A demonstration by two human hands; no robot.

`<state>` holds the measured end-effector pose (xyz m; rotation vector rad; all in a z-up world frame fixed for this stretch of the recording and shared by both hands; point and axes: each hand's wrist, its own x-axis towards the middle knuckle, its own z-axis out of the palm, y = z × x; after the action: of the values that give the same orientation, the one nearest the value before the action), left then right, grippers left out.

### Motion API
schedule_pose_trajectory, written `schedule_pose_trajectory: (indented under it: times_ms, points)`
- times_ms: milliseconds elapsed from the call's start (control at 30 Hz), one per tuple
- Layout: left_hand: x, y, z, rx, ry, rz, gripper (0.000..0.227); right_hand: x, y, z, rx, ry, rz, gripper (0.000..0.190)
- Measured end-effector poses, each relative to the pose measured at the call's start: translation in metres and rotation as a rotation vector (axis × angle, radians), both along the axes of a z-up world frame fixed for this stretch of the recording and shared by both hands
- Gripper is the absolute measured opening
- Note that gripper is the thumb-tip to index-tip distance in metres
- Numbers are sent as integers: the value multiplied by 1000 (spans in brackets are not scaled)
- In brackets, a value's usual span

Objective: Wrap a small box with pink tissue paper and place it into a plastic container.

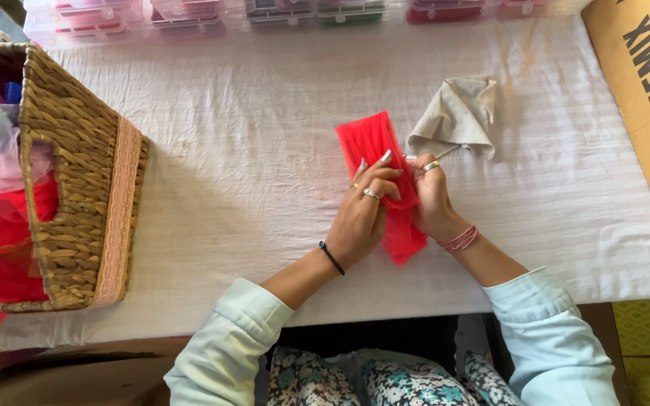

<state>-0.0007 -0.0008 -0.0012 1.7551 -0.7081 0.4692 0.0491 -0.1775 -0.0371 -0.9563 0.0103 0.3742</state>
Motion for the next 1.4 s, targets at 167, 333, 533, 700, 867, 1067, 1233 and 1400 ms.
schedule_pose_trajectory:
  times_ms: [167,333,533,700,867,1067,1233,1400]
  points:
    - [-2,-2,-4,182,-99,10,18,-20,29,75,-86,34,-28,59]
    - [-4,2,-1,151,-160,-85,20,-5,9,33,-218,-27,-20,36]
    - [-5,12,3,132,-240,-229,29,-5,9,54,-267,-77,-37,33]
    - [19,32,35,49,-347,44,38,0,4,69,-329,-237,129,41]
    - [67,70,20,-190,763,-106,60,4,7,68,-665,-325,335,56]
    - [77,75,-5,-218,843,-270,62,11,7,67,-752,-319,319,58]
    - [82,87,-1,-312,908,-227,64,42,1,80,-634,-258,118,52]
    - [88,93,-18,-347,1167,-439,63,60,8,87,-494,-249,233,51]
